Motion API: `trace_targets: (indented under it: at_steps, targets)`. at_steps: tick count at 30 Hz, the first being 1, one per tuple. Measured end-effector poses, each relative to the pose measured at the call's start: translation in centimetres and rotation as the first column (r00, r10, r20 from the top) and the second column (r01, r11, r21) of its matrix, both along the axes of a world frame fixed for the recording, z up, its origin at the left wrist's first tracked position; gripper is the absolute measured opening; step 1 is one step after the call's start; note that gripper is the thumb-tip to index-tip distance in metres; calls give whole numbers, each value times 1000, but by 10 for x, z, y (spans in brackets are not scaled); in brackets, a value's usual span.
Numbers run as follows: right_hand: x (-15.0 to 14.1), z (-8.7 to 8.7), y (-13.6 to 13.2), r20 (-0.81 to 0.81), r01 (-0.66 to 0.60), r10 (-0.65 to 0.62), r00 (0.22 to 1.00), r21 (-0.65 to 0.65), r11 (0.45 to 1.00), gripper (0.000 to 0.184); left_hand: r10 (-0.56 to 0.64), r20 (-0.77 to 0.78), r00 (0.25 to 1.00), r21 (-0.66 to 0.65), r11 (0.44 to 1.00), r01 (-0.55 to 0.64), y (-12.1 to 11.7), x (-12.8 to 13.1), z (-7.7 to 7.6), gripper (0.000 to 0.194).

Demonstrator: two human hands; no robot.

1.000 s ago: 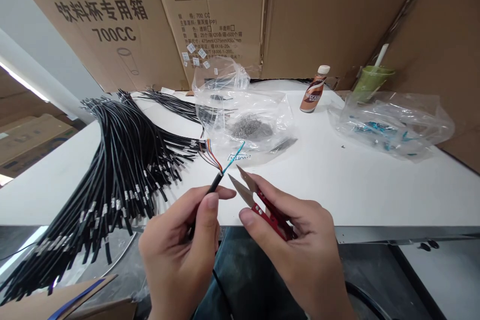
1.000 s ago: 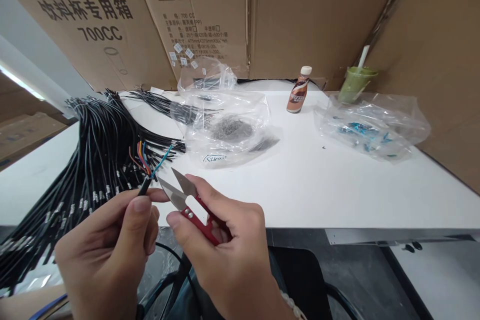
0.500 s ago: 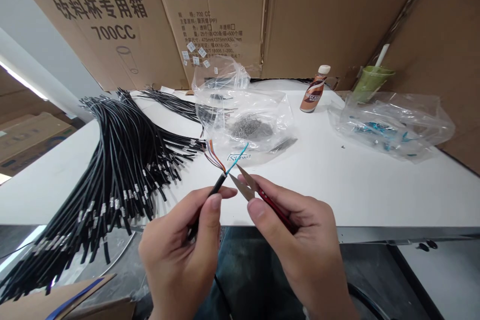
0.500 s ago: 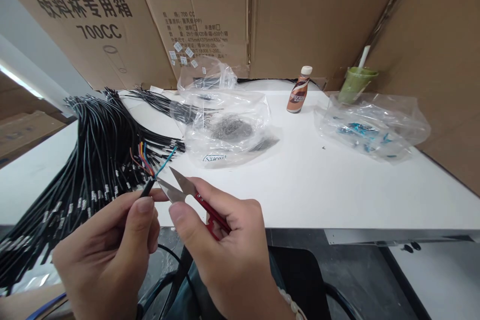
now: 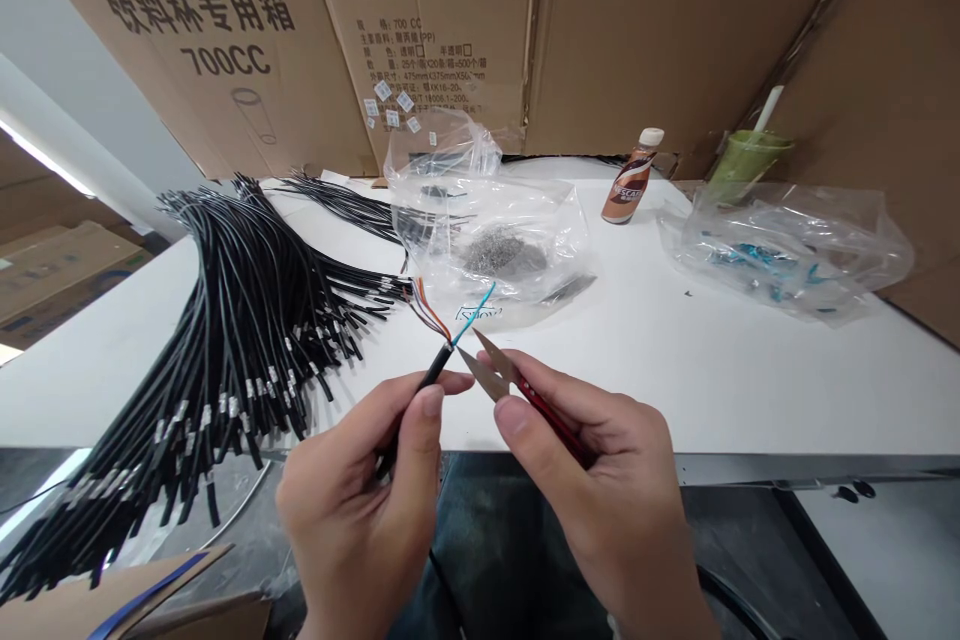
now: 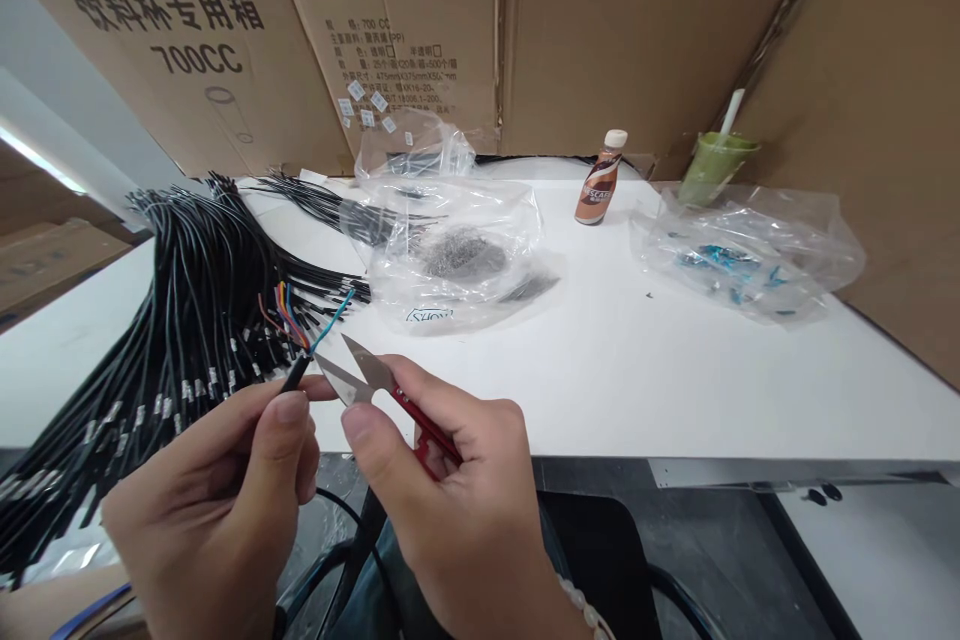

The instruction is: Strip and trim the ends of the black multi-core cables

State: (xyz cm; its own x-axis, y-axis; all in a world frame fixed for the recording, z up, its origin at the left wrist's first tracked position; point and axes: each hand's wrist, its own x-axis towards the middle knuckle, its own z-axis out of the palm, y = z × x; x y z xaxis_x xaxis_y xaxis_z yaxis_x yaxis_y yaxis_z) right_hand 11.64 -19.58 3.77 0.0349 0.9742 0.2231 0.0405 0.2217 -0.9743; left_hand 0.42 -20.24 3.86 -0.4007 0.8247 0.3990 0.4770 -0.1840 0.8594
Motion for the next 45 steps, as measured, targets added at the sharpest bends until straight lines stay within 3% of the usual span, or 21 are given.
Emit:
trace_targets:
  at_steps: [7,15,17,19,21,24,27,30,33,40,45]
  targets:
    - [2,-2,4,50,-62,61,997,30,998,27,8,-38,999,18,1000,-8,1,-2,-1,18]
    - [18,9,8,134,-207,215,967,-67,976,30,-71,-178,982,65,994,84,9,-15,-5,18]
    - [22,11,12,175,-253,268,948,-100,962,31,-162,-267,950,107,975,197,11,-18,-6,17]
    - [25,10,17,216,-273,287,933,-93,957,30,-319,-373,871,136,910,392,13,-21,-7,16]
    - [29,6,22,221,-220,228,948,-58,974,27,-391,-371,842,128,877,463,13,-21,-8,16]
    - [34,-1,28,78,-17,21,997,-54,998,26,-305,-164,938,85,943,321,14,-20,-11,19]
    - [33,-3,30,-157,122,-132,979,-69,990,25,-279,-56,959,41,959,281,15,-17,-12,21]
    - [21,0,30,-296,87,-102,950,-65,994,30,-299,-22,954,39,953,300,15,-14,-11,21]
    - [9,5,29,-350,-34,14,937,-49,998,15,-313,-20,950,38,949,313,14,-10,-9,20]
    - [0,11,27,-388,-26,15,922,-23,999,3,-230,-202,952,80,965,250,10,-9,-11,19]
    - [-5,14,26,-358,60,-60,932,-10,998,4,-32,-489,872,280,941,191,12,-9,-16,13]
